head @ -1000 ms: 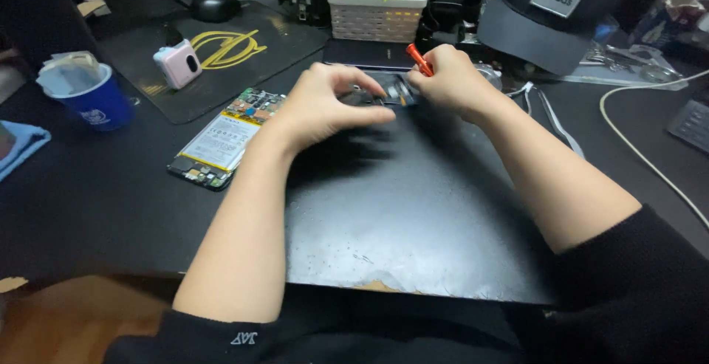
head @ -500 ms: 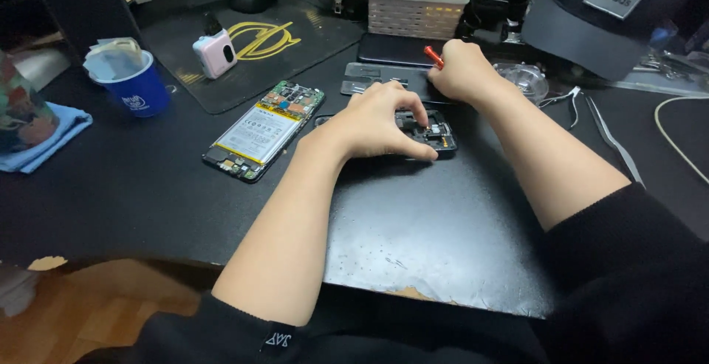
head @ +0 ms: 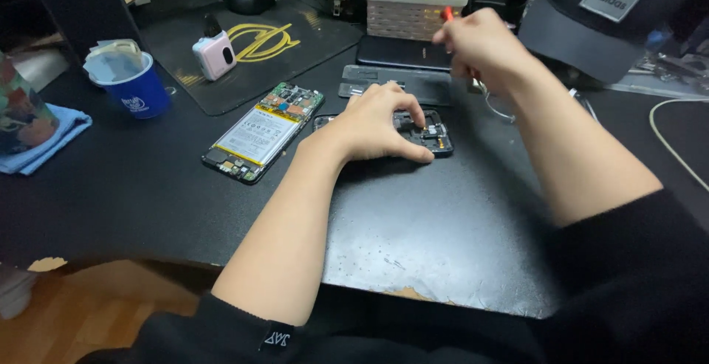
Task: Removing internal components and screws from a smartphone using a precision screwdriver.
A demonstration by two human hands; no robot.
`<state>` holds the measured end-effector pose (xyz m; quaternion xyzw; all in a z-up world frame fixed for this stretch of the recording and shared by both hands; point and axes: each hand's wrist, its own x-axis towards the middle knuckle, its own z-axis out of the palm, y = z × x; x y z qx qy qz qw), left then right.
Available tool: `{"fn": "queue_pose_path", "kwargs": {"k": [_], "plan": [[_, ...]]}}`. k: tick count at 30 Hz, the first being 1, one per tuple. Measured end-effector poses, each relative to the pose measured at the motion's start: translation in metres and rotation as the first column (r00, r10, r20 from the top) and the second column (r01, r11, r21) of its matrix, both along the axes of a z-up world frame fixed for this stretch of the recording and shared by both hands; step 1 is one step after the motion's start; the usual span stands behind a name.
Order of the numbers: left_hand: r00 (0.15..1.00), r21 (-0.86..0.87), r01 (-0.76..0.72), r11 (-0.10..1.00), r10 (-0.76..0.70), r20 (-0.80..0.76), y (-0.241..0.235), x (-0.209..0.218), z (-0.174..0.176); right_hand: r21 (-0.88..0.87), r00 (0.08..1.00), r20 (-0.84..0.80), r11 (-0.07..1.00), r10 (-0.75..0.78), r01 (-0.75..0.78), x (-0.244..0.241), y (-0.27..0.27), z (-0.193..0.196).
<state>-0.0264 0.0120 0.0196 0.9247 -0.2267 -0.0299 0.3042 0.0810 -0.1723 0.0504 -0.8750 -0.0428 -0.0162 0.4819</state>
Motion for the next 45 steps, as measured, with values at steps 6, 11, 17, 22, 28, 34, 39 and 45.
{"fn": "queue_pose_path", "kwargs": {"k": [6,11,17,22,28,34,39,45], "plan": [[0.999,0.007,-0.003,1.000,0.002,0.040,-0.002,0.006,-0.006,0.519,0.949,0.235,0.798,0.210,-0.305,-0.031,-0.032,0.009],[0.997,0.028,-0.021,0.999,0.019,0.076,-0.006,0.006,-0.006,0.415,0.920,0.349,0.851,0.179,-0.323,-0.067,-0.047,-0.006],[0.997,0.033,-0.078,0.996,0.079,-0.018,-0.008,-0.004,0.004,0.160,0.799,0.564,0.922,0.207,-0.352,-0.084,-0.048,-0.021],[1.000,0.055,-0.019,0.998,0.017,0.026,-0.009,0.000,0.002,0.054,0.724,0.663,0.953,0.188,-0.297,-0.087,-0.046,-0.024],[0.999,0.058,-0.002,0.998,-0.001,0.042,-0.007,0.002,-0.001,0.078,0.713,0.673,0.939,0.198,-0.334,-0.085,-0.043,-0.029],[0.998,0.044,-0.009,0.999,0.006,0.055,-0.008,0.003,-0.004,0.107,0.744,0.643,0.941,0.182,-0.322,-0.085,-0.042,-0.029],[0.998,0.055,-0.003,0.998,0.000,0.061,-0.007,0.007,-0.006,0.075,0.723,0.660,0.939,0.205,-0.334,-0.084,-0.042,-0.029],[0.999,0.051,-0.010,0.999,0.007,0.052,-0.007,0.004,-0.005,0.025,0.684,0.682,0.927,0.259,-0.375,-0.087,-0.040,-0.026]]}}
